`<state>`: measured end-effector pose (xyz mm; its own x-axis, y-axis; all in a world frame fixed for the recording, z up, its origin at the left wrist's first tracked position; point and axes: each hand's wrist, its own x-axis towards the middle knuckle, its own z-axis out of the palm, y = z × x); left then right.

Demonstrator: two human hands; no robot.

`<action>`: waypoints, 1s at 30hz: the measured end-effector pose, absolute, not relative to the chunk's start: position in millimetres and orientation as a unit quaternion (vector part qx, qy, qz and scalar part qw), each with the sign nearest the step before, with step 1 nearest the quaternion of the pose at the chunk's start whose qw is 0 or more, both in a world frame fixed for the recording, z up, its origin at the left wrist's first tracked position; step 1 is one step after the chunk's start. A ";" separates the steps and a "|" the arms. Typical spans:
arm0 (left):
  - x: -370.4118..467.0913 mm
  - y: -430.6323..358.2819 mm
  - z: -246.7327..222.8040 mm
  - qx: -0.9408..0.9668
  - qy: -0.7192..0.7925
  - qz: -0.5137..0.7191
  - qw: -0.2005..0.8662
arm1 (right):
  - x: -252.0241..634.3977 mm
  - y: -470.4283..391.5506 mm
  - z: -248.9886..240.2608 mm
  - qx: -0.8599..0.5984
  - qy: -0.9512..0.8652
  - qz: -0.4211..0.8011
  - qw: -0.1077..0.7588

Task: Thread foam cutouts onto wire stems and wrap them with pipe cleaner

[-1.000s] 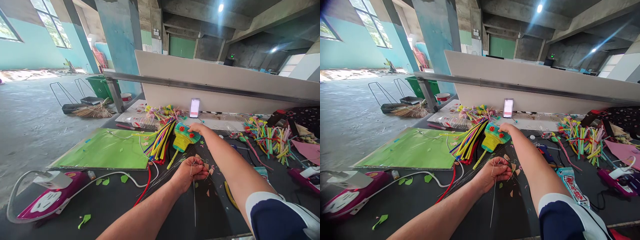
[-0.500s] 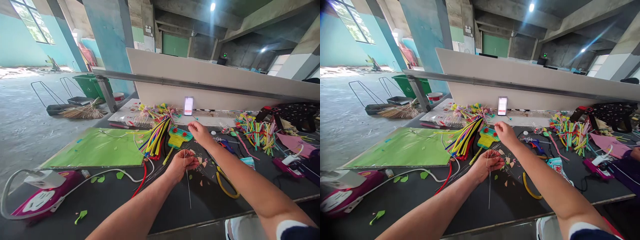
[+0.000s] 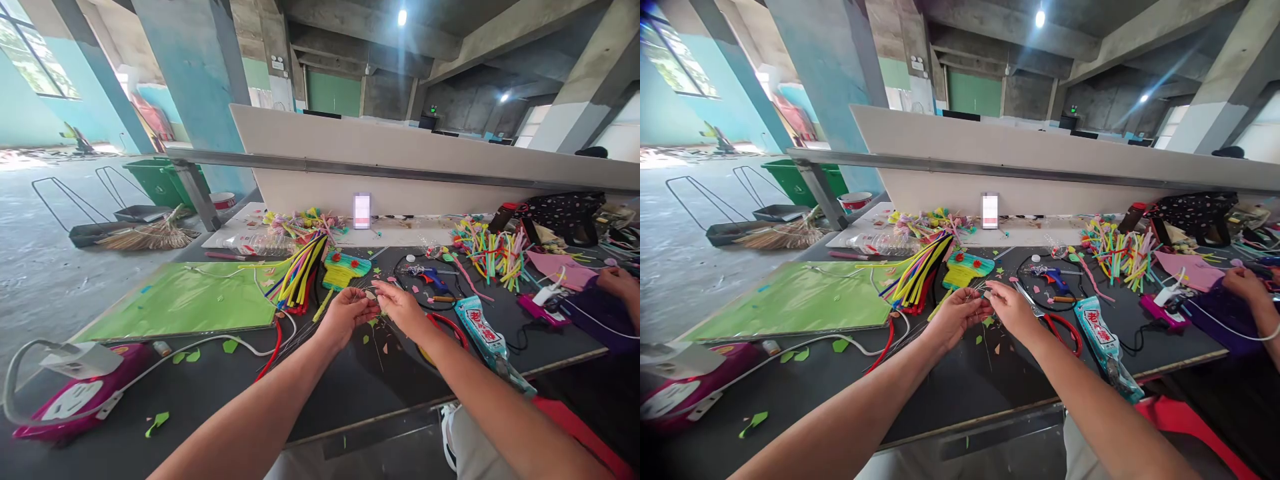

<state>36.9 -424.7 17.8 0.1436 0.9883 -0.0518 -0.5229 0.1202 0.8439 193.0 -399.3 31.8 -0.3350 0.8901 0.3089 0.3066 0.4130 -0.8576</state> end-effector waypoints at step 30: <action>44.8 -427.3 17.1 0.314 0.272 0.620 0.666 | 197.7 -407.0 15.9 -0.327 -0.356 0.734 0.477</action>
